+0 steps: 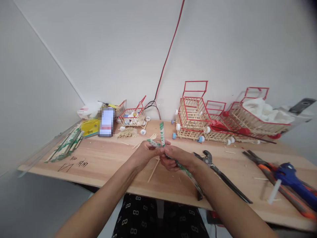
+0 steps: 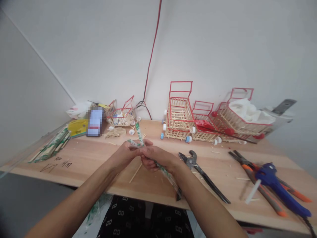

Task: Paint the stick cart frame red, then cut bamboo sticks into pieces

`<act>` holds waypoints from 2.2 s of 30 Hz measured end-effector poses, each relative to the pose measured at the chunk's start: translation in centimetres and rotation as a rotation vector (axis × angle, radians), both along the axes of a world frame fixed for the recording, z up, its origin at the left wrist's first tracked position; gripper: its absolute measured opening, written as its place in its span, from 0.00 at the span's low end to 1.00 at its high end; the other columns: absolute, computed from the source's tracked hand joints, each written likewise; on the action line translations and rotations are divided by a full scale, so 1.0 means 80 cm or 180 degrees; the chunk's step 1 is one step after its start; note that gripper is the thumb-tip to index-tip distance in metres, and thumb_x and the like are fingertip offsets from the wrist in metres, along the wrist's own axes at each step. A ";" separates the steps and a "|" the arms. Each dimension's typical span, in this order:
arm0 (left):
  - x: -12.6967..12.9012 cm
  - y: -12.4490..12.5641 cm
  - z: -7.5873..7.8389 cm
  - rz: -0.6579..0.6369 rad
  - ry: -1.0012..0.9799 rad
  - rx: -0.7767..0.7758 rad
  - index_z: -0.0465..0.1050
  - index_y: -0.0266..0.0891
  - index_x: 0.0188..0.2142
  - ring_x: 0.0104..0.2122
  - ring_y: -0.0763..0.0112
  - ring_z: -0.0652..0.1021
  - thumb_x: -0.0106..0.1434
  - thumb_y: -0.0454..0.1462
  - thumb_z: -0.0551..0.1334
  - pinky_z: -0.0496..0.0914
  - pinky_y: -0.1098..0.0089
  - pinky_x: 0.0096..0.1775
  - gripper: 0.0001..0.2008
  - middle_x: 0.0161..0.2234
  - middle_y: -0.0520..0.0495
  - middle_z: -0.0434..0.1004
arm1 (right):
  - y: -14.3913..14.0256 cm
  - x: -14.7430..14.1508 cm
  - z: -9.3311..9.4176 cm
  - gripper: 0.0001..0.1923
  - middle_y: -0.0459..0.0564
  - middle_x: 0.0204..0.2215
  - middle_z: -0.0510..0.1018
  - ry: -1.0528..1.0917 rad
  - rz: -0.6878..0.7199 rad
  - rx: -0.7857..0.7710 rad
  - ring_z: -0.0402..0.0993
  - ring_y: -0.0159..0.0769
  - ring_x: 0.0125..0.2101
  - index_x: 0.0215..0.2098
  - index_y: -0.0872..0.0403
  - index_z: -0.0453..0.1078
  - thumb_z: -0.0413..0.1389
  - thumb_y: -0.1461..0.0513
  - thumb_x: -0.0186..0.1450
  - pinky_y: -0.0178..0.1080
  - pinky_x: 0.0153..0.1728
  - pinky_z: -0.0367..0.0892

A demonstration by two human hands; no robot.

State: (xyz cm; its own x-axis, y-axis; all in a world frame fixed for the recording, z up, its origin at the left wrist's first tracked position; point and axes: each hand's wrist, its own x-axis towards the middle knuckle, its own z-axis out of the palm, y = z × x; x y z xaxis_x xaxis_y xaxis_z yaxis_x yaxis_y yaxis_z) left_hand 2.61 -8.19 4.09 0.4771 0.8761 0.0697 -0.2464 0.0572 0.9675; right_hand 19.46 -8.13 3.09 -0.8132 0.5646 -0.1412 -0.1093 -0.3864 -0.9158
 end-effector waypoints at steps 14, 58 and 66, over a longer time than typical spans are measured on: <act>-0.026 0.012 -0.007 0.1368 0.2318 0.2308 0.75 0.37 0.26 0.30 0.69 0.72 0.57 0.29 0.58 0.62 0.71 0.34 0.08 0.26 0.48 0.74 | 0.013 0.009 -0.007 0.16 0.48 0.25 0.72 -0.1794 -0.1449 0.3520 0.64 0.32 0.28 0.31 0.54 0.71 0.50 0.52 0.67 0.34 0.29 0.56; -0.137 -0.012 0.028 0.2568 0.0631 0.0973 0.71 0.39 0.37 0.16 0.79 0.64 0.54 0.32 0.60 0.57 0.77 0.20 0.09 0.19 0.57 0.68 | -0.008 -0.008 0.001 0.21 0.43 0.21 0.69 -0.1101 -0.1411 0.2041 0.61 0.26 0.19 0.34 0.55 0.69 0.43 0.50 0.70 0.31 0.22 0.56; -0.248 -0.019 0.039 0.3432 0.3964 0.1150 0.73 0.42 0.29 0.21 0.73 0.65 0.54 0.30 0.61 0.53 0.75 0.26 0.05 0.18 0.56 0.65 | -0.004 -0.006 -0.004 0.16 0.44 0.22 0.71 -0.1414 -0.1520 0.2456 0.66 0.29 0.22 0.33 0.54 0.69 0.46 0.54 0.69 0.31 0.25 0.60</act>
State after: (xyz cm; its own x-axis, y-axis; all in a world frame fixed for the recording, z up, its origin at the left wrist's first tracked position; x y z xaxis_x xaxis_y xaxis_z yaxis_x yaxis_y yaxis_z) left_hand -17.24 -9.68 7.21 -0.3707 0.8409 0.3944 0.8470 0.1319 0.5150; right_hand 18.98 -8.44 2.76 -0.4408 0.8823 0.1651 0.3139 0.3238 -0.8925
